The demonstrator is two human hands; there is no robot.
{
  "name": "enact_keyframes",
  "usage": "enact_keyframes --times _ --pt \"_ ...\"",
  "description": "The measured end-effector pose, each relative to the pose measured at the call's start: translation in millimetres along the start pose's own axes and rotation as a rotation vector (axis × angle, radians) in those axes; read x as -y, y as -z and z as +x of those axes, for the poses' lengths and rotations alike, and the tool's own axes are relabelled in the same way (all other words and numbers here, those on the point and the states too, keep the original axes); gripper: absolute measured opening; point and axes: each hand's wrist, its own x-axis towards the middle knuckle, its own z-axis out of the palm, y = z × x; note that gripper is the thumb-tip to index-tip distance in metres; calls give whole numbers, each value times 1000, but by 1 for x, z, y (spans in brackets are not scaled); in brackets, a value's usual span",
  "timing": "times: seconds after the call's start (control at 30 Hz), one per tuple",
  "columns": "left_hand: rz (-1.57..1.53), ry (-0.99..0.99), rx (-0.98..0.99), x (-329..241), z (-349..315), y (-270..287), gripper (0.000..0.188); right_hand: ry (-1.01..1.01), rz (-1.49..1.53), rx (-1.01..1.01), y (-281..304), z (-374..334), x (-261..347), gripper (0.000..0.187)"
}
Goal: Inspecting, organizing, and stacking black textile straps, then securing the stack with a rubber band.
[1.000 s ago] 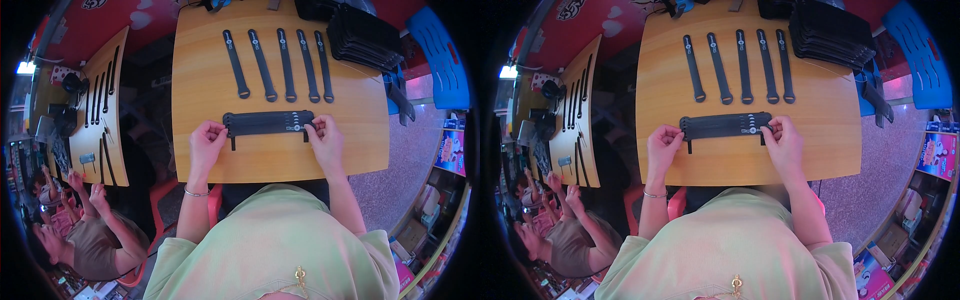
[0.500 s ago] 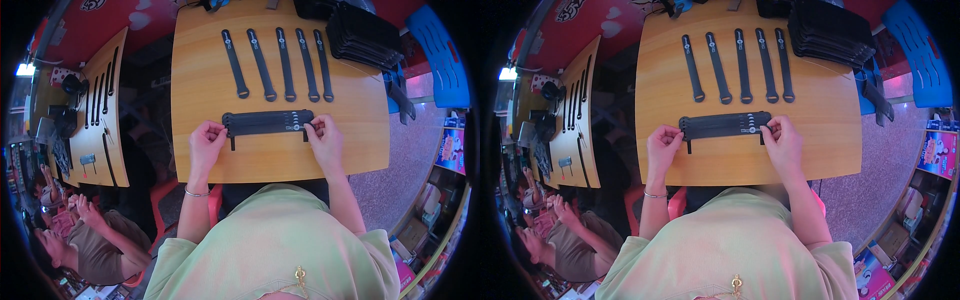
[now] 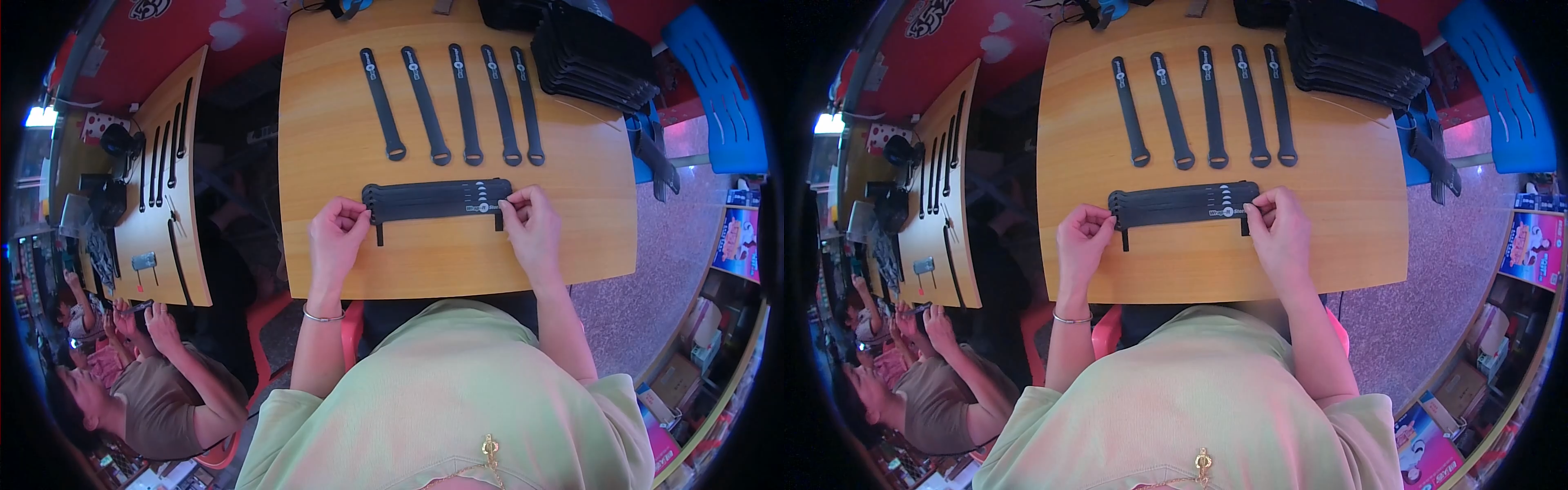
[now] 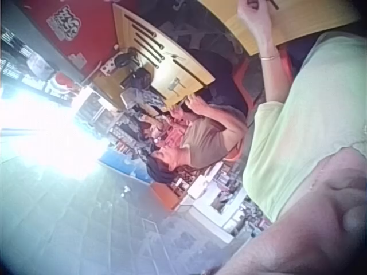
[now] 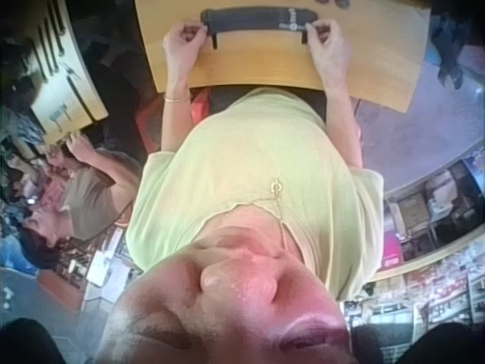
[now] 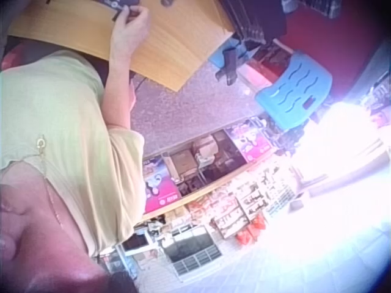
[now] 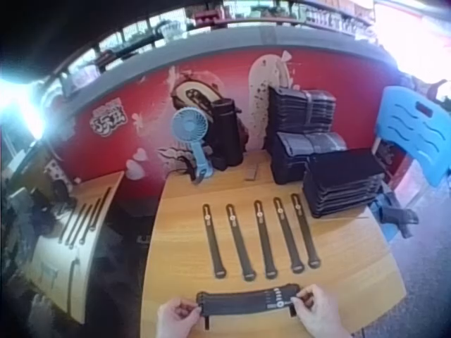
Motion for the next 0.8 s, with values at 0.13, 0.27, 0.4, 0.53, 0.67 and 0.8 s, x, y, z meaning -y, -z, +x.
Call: enact_keyframes --times 0.13,0.27,0.4,0.53,0.67,0.8 --pt "-1 -6 -4 -2 0 0 7 28 3 -5 0 0 1 16" --pt "18 -8 -7 -1 0 1 7 39 34 -6 1 0 -2 14" --pt "30 5 59 -1 5 8 8 48 46 0 5 1 -5 16" --pt "54 -105 28 -4 26 19 9 -131 310 5 8 0 0 17" --pt "148 -306 -12 -37 53 -16 13 -106 375 -14 10 -1 -4 17" --pt "589 -545 -81 -36 87 -42 35 -74 422 -13 10 -1 -5 17"
